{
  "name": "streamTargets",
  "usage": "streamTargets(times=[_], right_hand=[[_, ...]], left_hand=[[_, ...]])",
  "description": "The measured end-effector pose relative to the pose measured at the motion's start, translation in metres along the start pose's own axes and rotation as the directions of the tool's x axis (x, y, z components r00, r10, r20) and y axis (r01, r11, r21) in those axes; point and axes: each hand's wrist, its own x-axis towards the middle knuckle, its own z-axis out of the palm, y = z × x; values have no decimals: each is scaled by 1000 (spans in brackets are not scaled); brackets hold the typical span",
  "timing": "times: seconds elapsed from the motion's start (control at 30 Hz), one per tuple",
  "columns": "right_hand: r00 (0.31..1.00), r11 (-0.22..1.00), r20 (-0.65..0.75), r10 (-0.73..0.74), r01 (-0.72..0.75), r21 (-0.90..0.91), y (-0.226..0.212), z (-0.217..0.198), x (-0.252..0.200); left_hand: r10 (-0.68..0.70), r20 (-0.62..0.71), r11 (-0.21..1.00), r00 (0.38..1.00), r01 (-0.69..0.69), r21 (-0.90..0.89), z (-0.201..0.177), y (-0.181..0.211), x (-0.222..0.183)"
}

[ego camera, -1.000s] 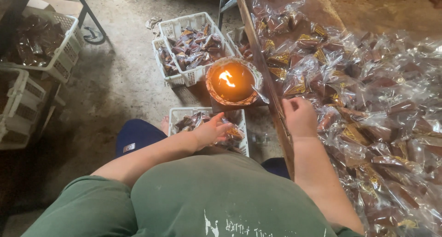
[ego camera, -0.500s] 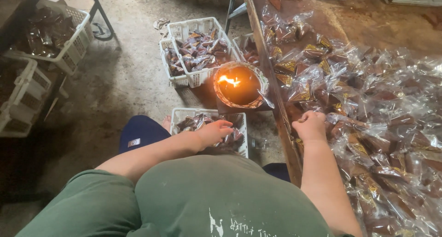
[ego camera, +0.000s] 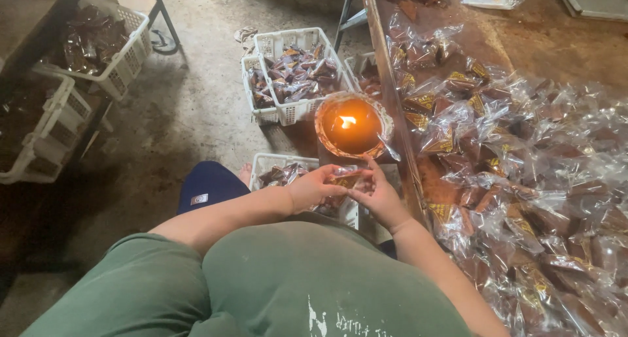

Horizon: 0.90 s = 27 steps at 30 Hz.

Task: Sealing filled plastic pastry bags by folding the top and passing it through a candle flame.

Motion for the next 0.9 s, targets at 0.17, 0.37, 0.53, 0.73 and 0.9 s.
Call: streamTargets(times=[0.17, 0.37, 0.53, 0.73, 0.9], right_hand=[[994, 984, -67, 92, -101, -150, 52, -9, 26], [947, 987, -321, 24, -73, -143, 43, -13, 23], [985, 980, -162, -53, 82, 182, 42, -14, 23], [944, 991, -299, -137, 135, -27, 13, -4, 13], [988, 984, -138, 67, -88, -157, 50, -17, 31]], left_hand=[[-21, -76, 998, 997, 17, -56, -4, -22, 12], [20, -145, 996, 989, -7, 87, 3, 27, -16], [103, -135, 994, 986, -95, 60, -4, 21, -11], [32, -142, 996, 989, -42, -73, -9, 5, 5], [0, -193, 987, 981, -31, -157, -21, 2, 17]])
